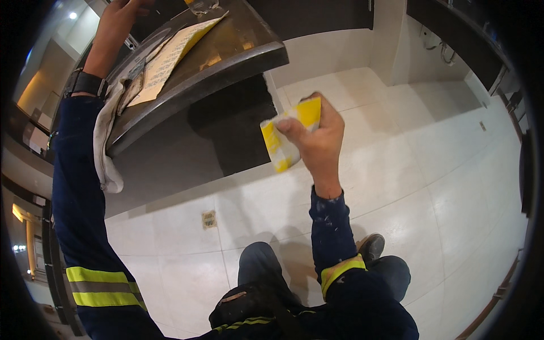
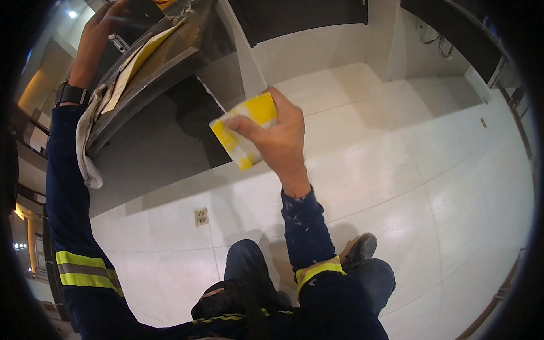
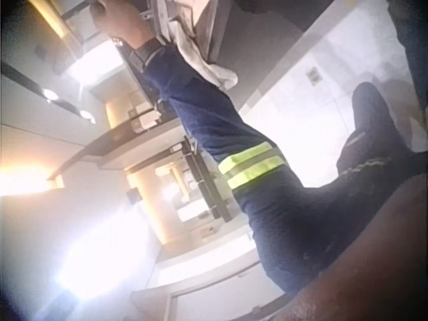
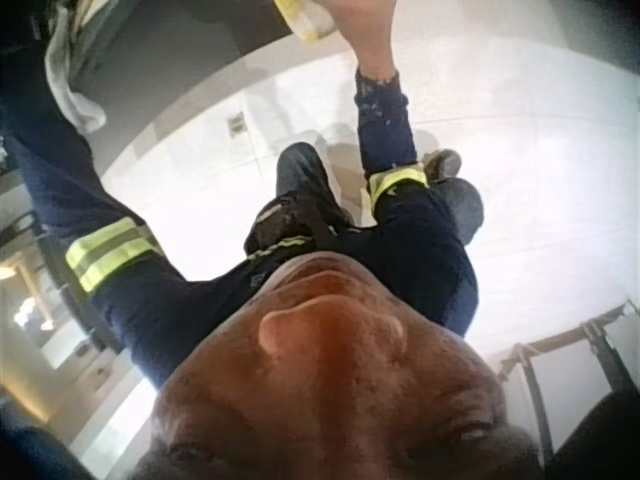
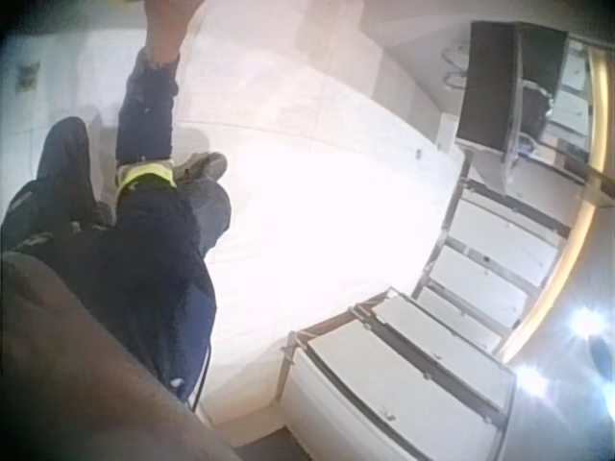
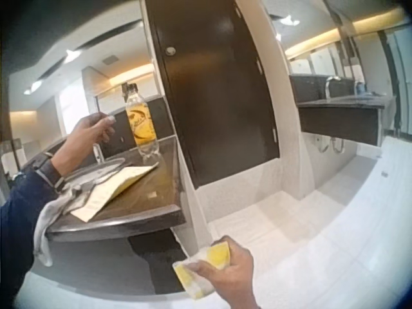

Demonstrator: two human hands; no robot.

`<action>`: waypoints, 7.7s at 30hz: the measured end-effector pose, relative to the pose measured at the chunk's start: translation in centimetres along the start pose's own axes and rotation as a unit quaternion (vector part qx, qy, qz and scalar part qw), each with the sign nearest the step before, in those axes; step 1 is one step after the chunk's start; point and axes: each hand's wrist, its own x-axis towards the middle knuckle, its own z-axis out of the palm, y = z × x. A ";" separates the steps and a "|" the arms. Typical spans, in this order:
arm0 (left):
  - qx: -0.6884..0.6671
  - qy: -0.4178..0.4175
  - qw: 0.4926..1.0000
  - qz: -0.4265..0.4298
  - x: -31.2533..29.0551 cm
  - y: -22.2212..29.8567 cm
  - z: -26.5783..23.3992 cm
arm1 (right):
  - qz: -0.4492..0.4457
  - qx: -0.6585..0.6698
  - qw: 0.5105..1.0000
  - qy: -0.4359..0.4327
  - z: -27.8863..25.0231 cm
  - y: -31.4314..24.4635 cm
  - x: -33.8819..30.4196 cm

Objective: The person kneels in front of a bathroom sink and cleans the sink basin and countertop using a yellow sponge and a white cloth. They repeatedly wipe the surfaces, fold the sponge, and switch between tools to remove residue.

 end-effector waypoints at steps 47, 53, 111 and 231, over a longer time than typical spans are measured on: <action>0.022 -0.029 0.999 -0.029 1.5 -2.7 0.3 | 0.057 0.003 0.993 -0.107 -1.2 -6.9 3.7; 0.036 -0.024 0.999 -0.022 1.4 -2.2 0.0 | 0.134 0.012 0.987 -0.091 -0.4 -3.5 2.1; 0.001 -0.063 0.998 0.011 2.1 -3.4 0.6 | -0.150 -0.282 0.939 0.127 7.7 -7.7 -5.4; -0.404 -0.309 0.852 -0.122 -26.4 16.9 11.5 | 0.067 -0.097 0.993 -0.011 -13.4 -12.9 -6.5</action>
